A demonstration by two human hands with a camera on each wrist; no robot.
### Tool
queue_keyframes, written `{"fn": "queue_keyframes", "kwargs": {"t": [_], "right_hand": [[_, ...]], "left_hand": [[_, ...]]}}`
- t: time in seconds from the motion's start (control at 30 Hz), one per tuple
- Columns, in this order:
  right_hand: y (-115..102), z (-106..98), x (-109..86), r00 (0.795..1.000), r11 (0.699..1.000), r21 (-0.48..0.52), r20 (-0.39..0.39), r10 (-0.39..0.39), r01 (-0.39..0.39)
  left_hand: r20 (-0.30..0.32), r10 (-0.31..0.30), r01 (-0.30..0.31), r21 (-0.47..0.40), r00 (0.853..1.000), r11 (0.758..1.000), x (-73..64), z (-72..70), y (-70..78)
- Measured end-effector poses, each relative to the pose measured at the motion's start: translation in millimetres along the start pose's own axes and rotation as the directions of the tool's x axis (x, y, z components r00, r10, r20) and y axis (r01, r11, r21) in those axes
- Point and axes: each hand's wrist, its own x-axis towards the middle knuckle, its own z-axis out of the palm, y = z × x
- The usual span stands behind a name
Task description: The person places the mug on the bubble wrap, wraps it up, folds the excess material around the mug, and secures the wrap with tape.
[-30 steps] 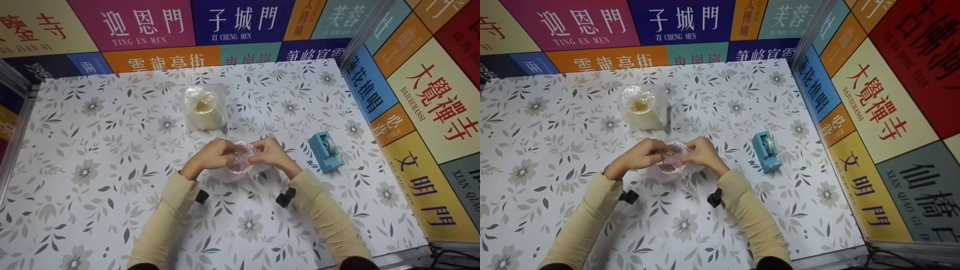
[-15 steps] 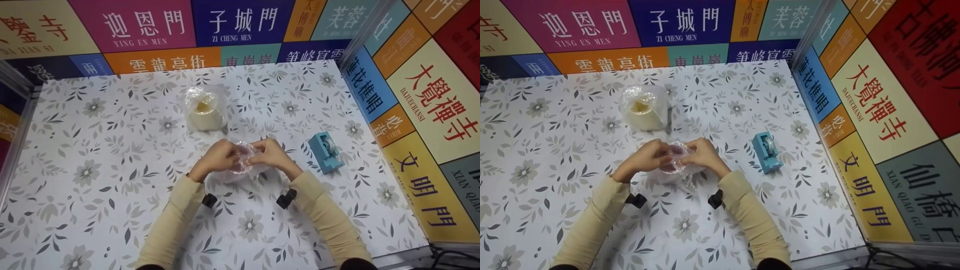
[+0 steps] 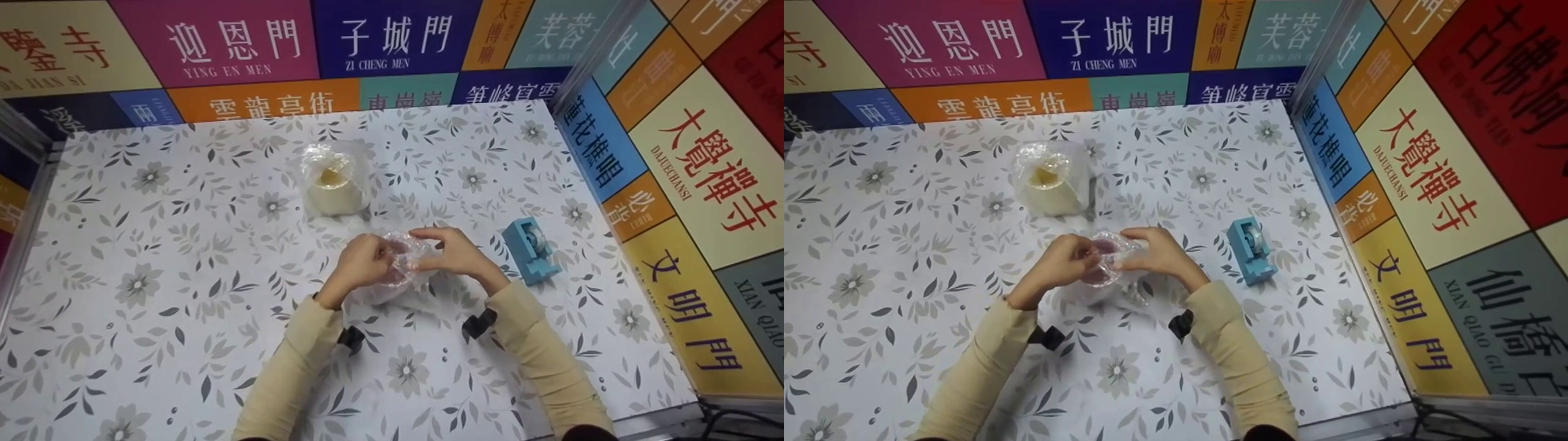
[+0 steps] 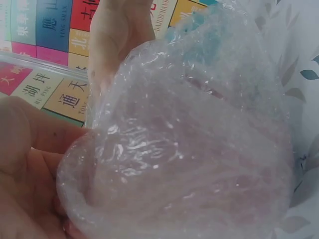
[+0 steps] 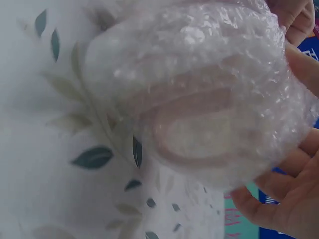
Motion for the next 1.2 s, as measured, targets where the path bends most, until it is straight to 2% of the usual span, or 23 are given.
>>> {"fn": "queue_keyframes", "kwargs": {"t": [0.1,0.2,0.33,0.43,0.47,0.53,0.57,0.63,0.73,0.8,0.83,0.9,0.97,1.03,1.13,1.2], "right_hand": [[2,-6,-18.4,0.998,0.995,-0.085,-0.047,-0.047,0.043],[6,-12,-42.0,0.993,0.994,-0.103,-0.11,-0.054,0.042],[7,-25,-79.0,0.979,0.997,-0.08,-0.203,-0.019,0.002],[8,-39,-106.7,0.951,0.999,-0.007,-0.306,0.039,-0.044],[10,-45,-115.1,0.935,0.998,0.018,-0.35,0.063,-0.06],[21,-56,-130.4,0.886,0.993,0.04,-0.449,0.114,-0.108],[28,-62,-137.6,0.858,0.99,0.028,-0.496,0.135,-0.14],[44,-71,-150.5,0.788,0.974,-0.022,-0.592,0.17,-0.226],[62,-82,-166.8,0.692,0.92,-0.123,-0.697,0.187,-0.372],[71,-85,-173.1,0.661,0.889,-0.143,-0.721,0.208,-0.435],[75,-87,-174.8,0.662,0.877,-0.145,-0.714,0.227,-0.457],[80,-88,-175.3,0.677,0.867,-0.116,-0.677,0.288,-0.484],[83,-89,-173.5,0.706,0.865,-0.079,-0.617,0.348,-0.495],[86,-91,-170.4,0.724,0.861,-0.026,-0.554,0.41,-0.507],[88,-94,-164.4,0.734,0.845,0.044,-0.473,0.488,-0.533],[90,-96,-160.5,0.725,0.824,0.068,-0.439,0.53,-0.562]], "left_hand": [[0.028,-0.011,0.011,-0.032,1.0,0.999,-0.1,-0.3,0.7],[0.074,-0.018,0.024,-0.071,0.997,0.997,0.1,-1.2,0.4],[0.118,-0.026,0.038,-0.104,0.993,0.994,0.8,-1.9,-1.0],[0.124,-0.03,0.044,-0.108,0.992,0.993,1.1,-2.1,-1.7],[0.121,-0.031,0.045,-0.108,0.992,0.993,1.1,-2.1,-1.8],[0.115,-0.033,0.045,-0.104,0.993,0.994,1.0,-2.2,-1.9],[0.11,-0.032,0.043,-0.101,0.993,0.994,0.9,-2.2,-1.7],[0.108,-0.032,0.042,-0.098,0.994,0.994,1.0,-1.9,-1.6],[0.114,-0.034,0.044,-0.095,0.993,0.994,1.2,-1.5,-1.0],[0.117,-0.039,0.05,-0.096,0.992,0.994,1.4,-1.8,-1.0],[0.117,-0.041,0.052,-0.096,0.992,0.994,1.5,-2.3,-1.1],[0.11,-0.042,0.053,-0.099,0.993,0.994,1.4,-3.1,-1.4],[0.106,-0.039,0.05,-0.099,0.994,0.994,1.5,-3.7,-1.5],[0.104,-0.038,0.048,-0.102,0.994,0.994,1.2,-3.8,-1.1],[0.11,-0.042,0.053,-0.107,0.993,0.993,1.1,-3.1,-0.4],[0.117,-0.044,0.057,-0.111,0.992,0.992,1.1,-2.2,0.2]]}}
